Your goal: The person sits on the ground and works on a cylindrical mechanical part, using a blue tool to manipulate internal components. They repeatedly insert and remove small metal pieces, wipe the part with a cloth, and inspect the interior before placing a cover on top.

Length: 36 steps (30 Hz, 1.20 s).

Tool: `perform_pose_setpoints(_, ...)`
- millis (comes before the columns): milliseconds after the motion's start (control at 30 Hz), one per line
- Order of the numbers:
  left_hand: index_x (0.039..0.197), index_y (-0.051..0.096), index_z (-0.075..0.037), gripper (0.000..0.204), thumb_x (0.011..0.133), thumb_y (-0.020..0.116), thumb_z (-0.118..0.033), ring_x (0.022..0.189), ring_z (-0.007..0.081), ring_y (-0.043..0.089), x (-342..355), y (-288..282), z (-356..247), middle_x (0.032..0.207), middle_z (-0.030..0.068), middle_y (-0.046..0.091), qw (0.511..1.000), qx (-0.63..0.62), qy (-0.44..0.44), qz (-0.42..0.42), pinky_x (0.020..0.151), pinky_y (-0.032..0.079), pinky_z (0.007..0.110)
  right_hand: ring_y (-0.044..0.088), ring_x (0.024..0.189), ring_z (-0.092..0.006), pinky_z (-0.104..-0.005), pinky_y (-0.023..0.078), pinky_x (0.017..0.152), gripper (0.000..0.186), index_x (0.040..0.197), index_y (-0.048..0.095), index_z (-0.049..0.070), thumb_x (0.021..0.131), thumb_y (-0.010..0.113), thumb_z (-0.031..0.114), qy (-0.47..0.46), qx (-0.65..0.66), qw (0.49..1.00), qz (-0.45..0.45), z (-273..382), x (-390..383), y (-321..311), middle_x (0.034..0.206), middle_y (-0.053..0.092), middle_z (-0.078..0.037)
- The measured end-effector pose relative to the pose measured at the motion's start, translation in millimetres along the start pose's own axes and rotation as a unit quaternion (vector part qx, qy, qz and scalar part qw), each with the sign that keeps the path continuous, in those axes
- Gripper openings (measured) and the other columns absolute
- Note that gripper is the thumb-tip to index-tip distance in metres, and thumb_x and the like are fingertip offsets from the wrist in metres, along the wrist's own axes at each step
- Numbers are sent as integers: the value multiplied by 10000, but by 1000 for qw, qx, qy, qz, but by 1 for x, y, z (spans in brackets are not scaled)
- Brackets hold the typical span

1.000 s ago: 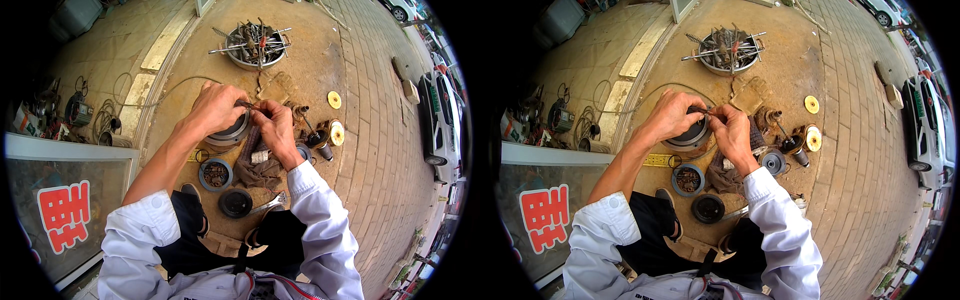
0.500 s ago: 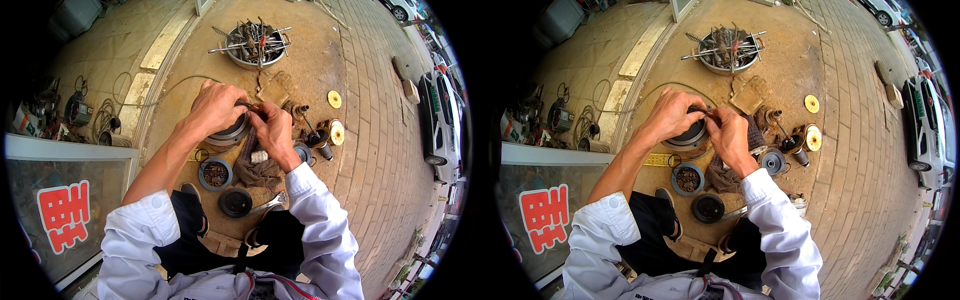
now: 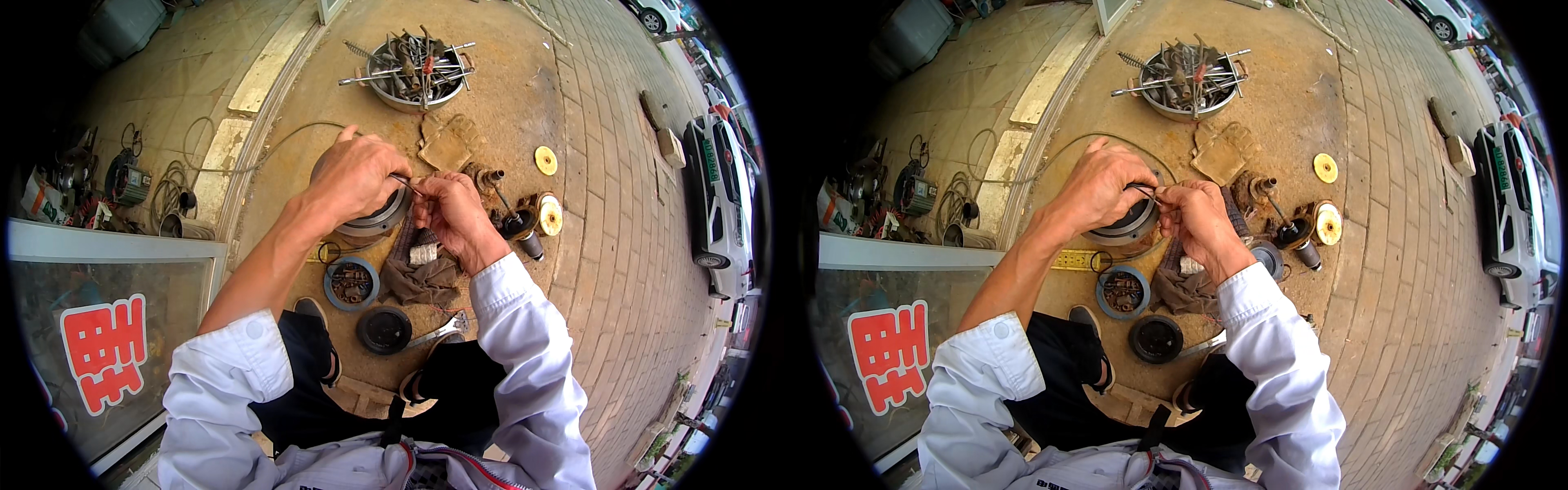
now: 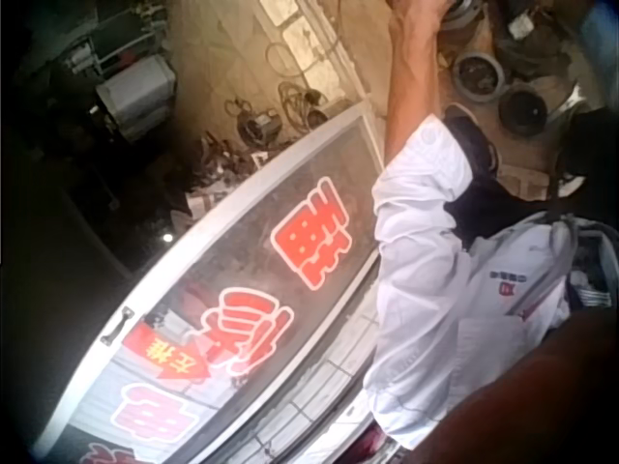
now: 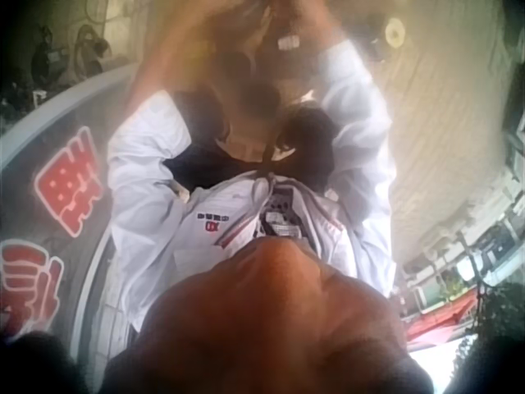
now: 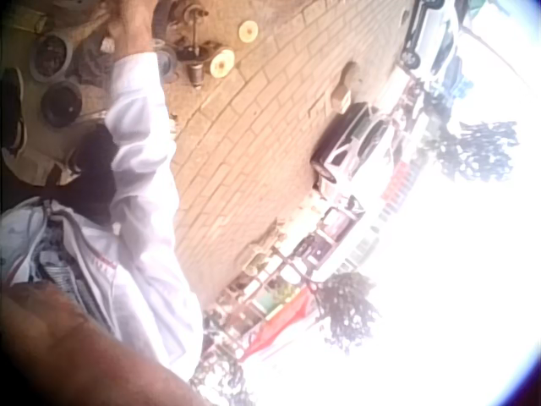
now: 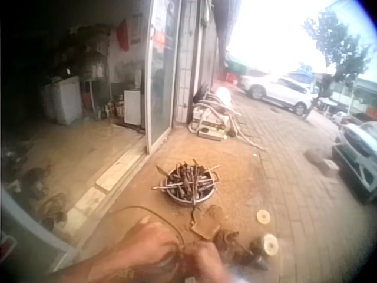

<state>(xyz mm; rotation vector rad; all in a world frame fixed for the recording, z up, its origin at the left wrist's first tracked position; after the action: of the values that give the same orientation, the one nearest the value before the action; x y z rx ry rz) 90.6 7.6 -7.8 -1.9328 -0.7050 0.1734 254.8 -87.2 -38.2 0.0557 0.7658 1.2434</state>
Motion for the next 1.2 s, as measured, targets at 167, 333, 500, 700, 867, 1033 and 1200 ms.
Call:
perform_pose_setpoints(167,945,790,-106,156,791,770,-90,1056,275,662,0,0,-2,953,51,749,1000,-1,-12,13,1103,360,542,587,551,-176,-338,491,500,111,870,640,-38,936,662,47,30,27,998,57,-1,2,-9,719,621,-80)
perform_pose_setpoints(333,948,792,-104,161,789,765,-101,1079,285,659,-2,-2,-1,962,58,751,1000,-6,-25,1,1097,368,518,640,635,-221,-377,532,579,112,962,670,-21,869,719,17,-204,-321,925,-24,3,-10,1,743,625,-100)
perform_pose_setpoints(500,957,791,-97,176,783,764,-99,1084,288,657,-3,-2,1,982,66,752,1000,-4,-24,-3,1063,388,490,641,904,-306,-395,555,735,353,1096,675,1,764,776,67,-529,-631,564,-68,0,-20,1,1008,613,-112)
perform_pose_setpoints(700,968,789,-90,191,779,763,-96,1095,290,653,-4,2,4,989,69,751,1000,-2,-23,-11,1078,379,501,638,880,-282,-396,560,727,315,1073,685,10,764,715,64,-601,-663,444,-40,-5,-12,-3,992,620,-104)
perform_pose_setpoints(867,969,790,-97,184,787,763,-96,1105,292,649,-4,2,1,984,67,746,1000,2,-25,-11,1102,360,531,633,823,-269,-382,545,680,228,1029,689,4,811,709,68,-548,-659,514,-37,-6,-15,1,913,628,-110)
perform_pose_setpoints(1033,959,793,-112,147,815,759,-105,1092,289,650,-2,-3,-3,974,60,742,1000,-6,-15,5,1099,358,540,568,548,-162,-331,460,506,114,828,661,-8,920,667,58,-13,-66,998,5,0,-4,-4,687,625,-58)
perform_pose_setpoints(1200,948,793,-112,142,811,757,-112,1080,281,652,-2,0,0,957,56,742,1000,-6,-7,6,1084,371,522,581,557,-165,-334,470,510,99,850,678,-9,911,701,65,9,-43,999,16,-1,-5,-4,716,649,-88)
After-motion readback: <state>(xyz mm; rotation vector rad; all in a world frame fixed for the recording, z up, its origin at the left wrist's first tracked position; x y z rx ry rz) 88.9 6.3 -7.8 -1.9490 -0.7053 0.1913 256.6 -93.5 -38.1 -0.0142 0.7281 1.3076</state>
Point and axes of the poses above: each hand's wrist, its own x-axis towards the middle knuckle, its own y-axis out of the palm, z = x × y, the point moved 1 cm from there along x, towards the middle knuckle
